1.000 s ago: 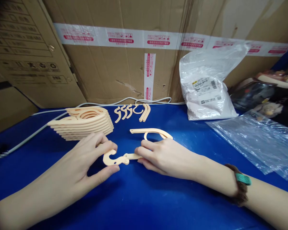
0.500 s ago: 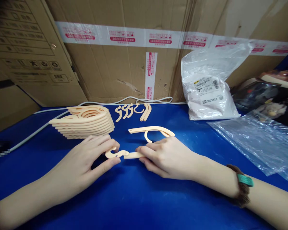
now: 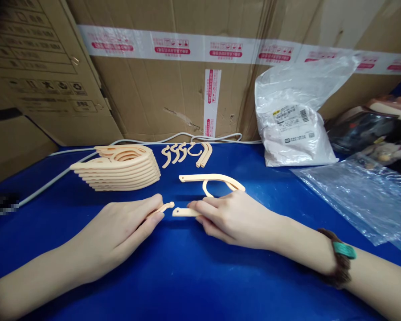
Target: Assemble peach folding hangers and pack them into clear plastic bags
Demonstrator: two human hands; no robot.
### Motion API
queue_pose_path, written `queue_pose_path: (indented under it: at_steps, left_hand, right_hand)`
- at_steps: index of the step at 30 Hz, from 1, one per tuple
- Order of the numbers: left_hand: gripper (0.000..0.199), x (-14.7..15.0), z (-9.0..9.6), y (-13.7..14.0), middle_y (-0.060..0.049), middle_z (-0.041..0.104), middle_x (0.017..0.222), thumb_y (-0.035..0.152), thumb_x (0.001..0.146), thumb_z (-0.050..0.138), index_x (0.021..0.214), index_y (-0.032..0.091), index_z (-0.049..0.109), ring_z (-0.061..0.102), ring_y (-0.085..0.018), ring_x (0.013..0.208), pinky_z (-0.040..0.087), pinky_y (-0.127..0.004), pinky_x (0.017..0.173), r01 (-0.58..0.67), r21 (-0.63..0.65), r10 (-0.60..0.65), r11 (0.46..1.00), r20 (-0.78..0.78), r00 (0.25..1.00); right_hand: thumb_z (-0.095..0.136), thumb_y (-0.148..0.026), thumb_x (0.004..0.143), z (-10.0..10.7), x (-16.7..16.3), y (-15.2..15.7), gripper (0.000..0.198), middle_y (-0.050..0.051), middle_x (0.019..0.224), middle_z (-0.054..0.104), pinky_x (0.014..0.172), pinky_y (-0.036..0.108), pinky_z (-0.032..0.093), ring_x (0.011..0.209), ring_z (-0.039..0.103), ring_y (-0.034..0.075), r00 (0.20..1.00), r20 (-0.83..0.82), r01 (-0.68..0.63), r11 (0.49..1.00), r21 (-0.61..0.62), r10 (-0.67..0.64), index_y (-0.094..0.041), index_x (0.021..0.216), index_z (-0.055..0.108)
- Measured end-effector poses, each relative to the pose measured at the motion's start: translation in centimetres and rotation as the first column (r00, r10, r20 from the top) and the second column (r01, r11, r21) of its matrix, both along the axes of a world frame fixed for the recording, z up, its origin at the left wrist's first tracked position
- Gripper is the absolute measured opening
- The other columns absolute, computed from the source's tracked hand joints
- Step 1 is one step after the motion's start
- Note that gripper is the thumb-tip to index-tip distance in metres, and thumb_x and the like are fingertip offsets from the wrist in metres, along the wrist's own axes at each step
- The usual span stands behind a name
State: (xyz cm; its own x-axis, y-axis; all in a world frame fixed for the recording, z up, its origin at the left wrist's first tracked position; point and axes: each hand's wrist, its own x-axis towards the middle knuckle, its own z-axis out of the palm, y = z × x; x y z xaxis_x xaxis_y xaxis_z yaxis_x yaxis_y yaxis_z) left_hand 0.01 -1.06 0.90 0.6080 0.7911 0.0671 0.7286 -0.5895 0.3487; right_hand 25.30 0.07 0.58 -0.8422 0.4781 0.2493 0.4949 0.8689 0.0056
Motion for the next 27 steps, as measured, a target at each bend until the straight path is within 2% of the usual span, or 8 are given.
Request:
queue_pose_path:
  at_steps: [4, 9, 13, 19, 27]
  left_hand:
    - [0.031, 0.07, -0.07, -0.19, 0.002, 0.055, 0.071, 0.035, 0.101, 0.025, 0.078, 0.022, 0.041, 0.052, -0.017, 0.060, 0.027, -0.030, 0.056, -0.020, 0.007, 0.020, 1.000, -0.018, 1.000]
    - [0.030, 0.14, -0.05, -0.43, 0.002, 0.055, 0.070, 0.034, 0.100, 0.023, 0.079, 0.022, 0.041, 0.055, -0.018, 0.063, 0.029, -0.030, 0.057, -0.023, -0.017, 0.023, 1.000, 0.010, 1.000]
    - [0.030, 0.16, -0.05, -0.50, 0.003, 0.055, 0.069, 0.034, 0.100, 0.022, 0.079, 0.023, 0.041, 0.054, -0.017, 0.061, 0.030, -0.030, 0.056, -0.015, -0.012, 0.015, 1.000, 0.035, 0.999]
    - [0.031, 0.44, 0.06, -0.75, 0.002, 0.058, 0.072, 0.036, 0.100, 0.022, 0.081, 0.023, 0.042, 0.055, -0.017, 0.062, 0.031, -0.030, 0.058, 0.004, -0.082, 0.003, 0.997, 0.082, 0.997]
    - [0.027, 0.46, 0.62, -0.65, 0.004, 0.056, 0.066, 0.034, 0.099, 0.025, 0.081, 0.023, 0.043, 0.053, -0.017, 0.059, 0.028, -0.029, 0.055, 0.021, -0.150, -0.010, 0.988, 0.073, 0.997]
  right_hand:
    - [0.039, -0.024, 0.100, 0.02, 0.00, -0.20, 0.028, 0.006, 0.093, 0.074, 0.061, 0.024, 0.047, 0.068, 0.068, 0.013, 0.999, -0.045, 0.028, 0.999, -0.044, -0.030, -0.015, 0.116, 0.060]
    - [0.040, -0.027, 0.100, -0.06, -0.05, -0.40, 0.029, 0.005, 0.091, 0.074, 0.059, 0.025, 0.048, 0.067, 0.069, 0.013, 0.999, -0.049, 0.022, 1.000, -0.005, -0.022, -0.017, 0.116, 0.061]
    - [0.039, -0.025, 0.100, -0.07, -0.11, -0.44, 0.030, 0.005, 0.090, 0.074, 0.060, 0.024, 0.048, 0.067, 0.068, 0.013, 0.999, -0.038, 0.034, 0.999, -0.026, -0.035, -0.016, 0.119, 0.061]
    - [0.039, -0.025, 0.100, 0.09, -0.23, -0.51, 0.031, 0.005, 0.092, 0.074, 0.060, 0.025, 0.048, 0.068, 0.068, 0.013, 0.998, -0.047, 0.029, 0.999, -0.038, -0.031, -0.016, 0.119, 0.061]
    - [0.039, -0.025, 0.100, 0.22, -0.40, -0.63, 0.030, 0.003, 0.084, 0.072, 0.057, 0.025, 0.046, 0.063, 0.067, 0.013, 0.998, -0.055, 0.029, 0.999, 0.027, -0.027, -0.016, 0.117, 0.062]
